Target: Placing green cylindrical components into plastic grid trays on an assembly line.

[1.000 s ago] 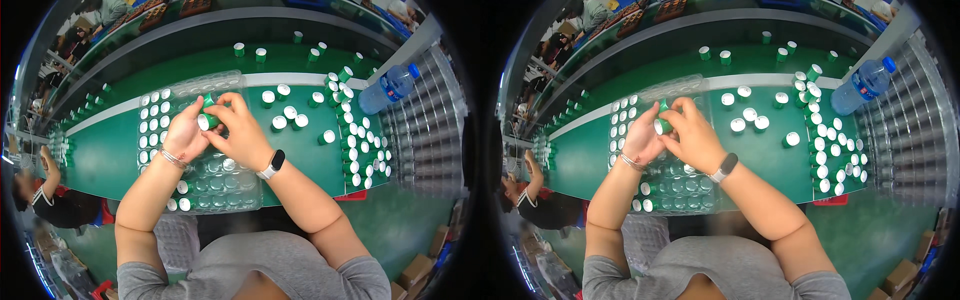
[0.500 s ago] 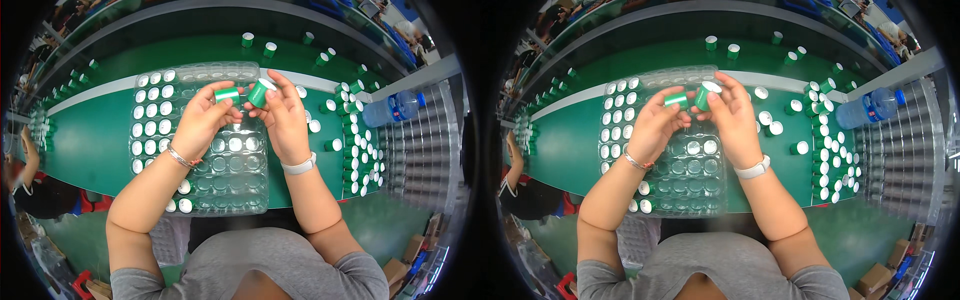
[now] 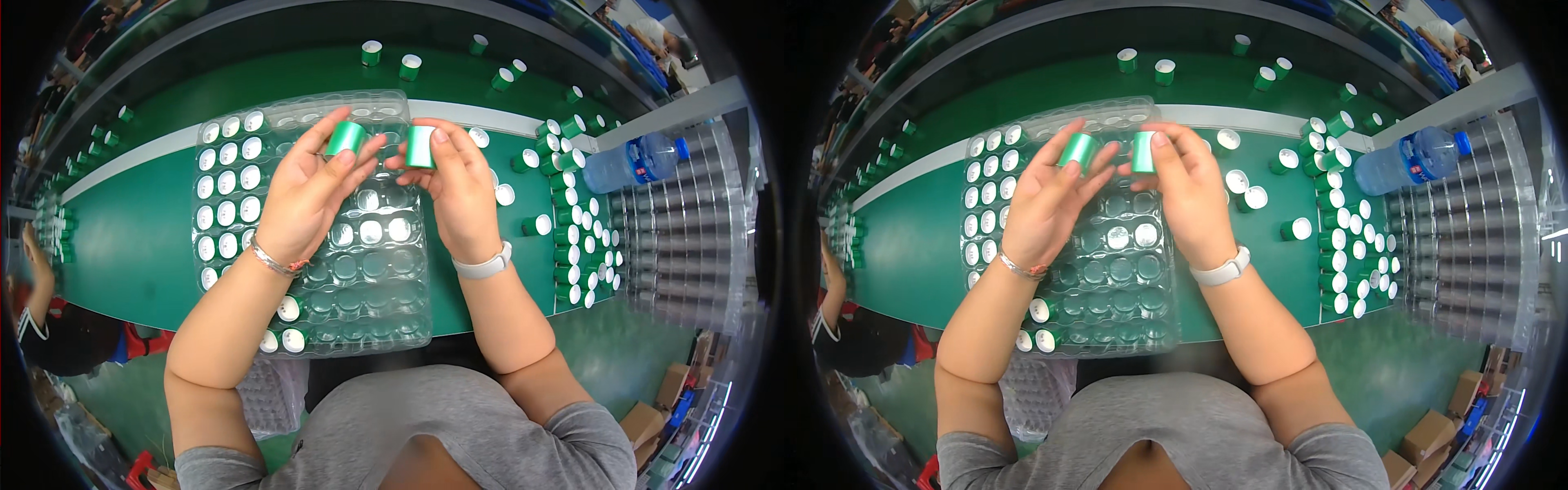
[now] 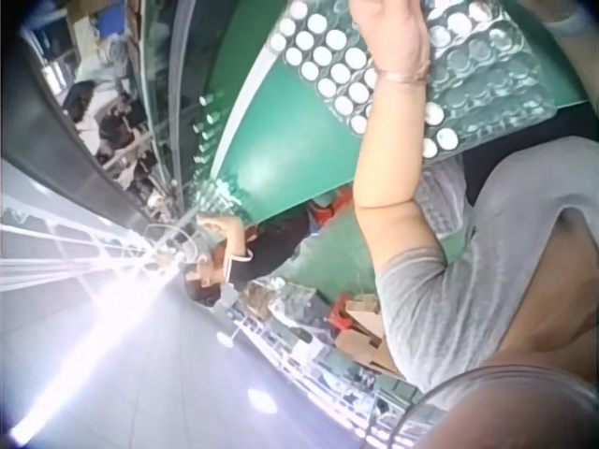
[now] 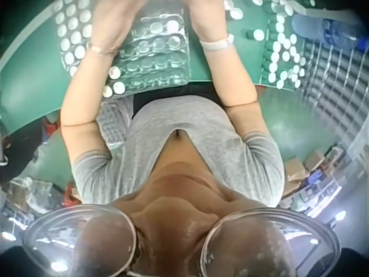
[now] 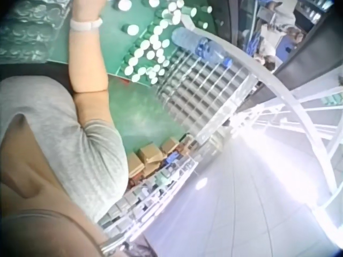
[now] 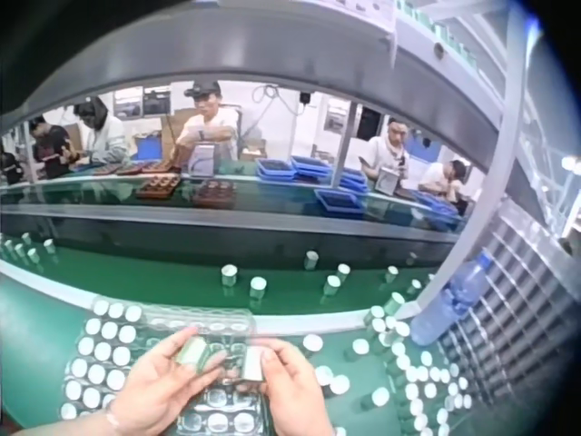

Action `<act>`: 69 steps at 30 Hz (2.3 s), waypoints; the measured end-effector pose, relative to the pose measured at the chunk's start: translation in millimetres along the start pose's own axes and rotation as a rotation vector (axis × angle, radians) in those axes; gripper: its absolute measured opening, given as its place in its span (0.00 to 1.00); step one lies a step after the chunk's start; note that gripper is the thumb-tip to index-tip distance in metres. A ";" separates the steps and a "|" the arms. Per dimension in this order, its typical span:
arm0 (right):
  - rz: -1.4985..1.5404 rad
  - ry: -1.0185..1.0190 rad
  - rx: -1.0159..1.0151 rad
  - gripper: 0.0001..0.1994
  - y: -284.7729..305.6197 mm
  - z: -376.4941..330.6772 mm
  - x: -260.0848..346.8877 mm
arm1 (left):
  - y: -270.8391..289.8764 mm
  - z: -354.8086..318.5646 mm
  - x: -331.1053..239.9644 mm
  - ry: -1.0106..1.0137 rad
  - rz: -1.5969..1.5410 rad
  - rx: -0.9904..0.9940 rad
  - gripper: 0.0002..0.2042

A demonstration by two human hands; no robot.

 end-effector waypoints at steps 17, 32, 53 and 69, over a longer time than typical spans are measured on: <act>0.222 -0.083 0.090 0.15 -7.9 -6.6 -9.7 | -6.0 -3.3 -3.2 -0.395 0.985 0.003 0.24; 0.030 0.146 0.100 0.21 1.3 0.0 8.0 | -1.7 -4.9 -13.3 -0.284 0.476 -0.150 0.22; -0.052 0.116 0.141 0.12 2.9 2.3 8.3 | 4.9 -2.4 -10.8 -0.359 0.495 -0.101 0.09; -0.292 0.360 0.292 0.27 8.4 4.4 19.5 | -3.9 0.0 -10.2 -0.284 0.358 0.030 0.31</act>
Point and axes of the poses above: each hand's wrist, its own z-axis towards the middle knuckle, its own y-axis out of the back of the hand, x = y × z, the point moved 4 cm from there along z, towards the middle knuckle, and after that the axes turned 9 degrees about -x, right-handed, at the moved point
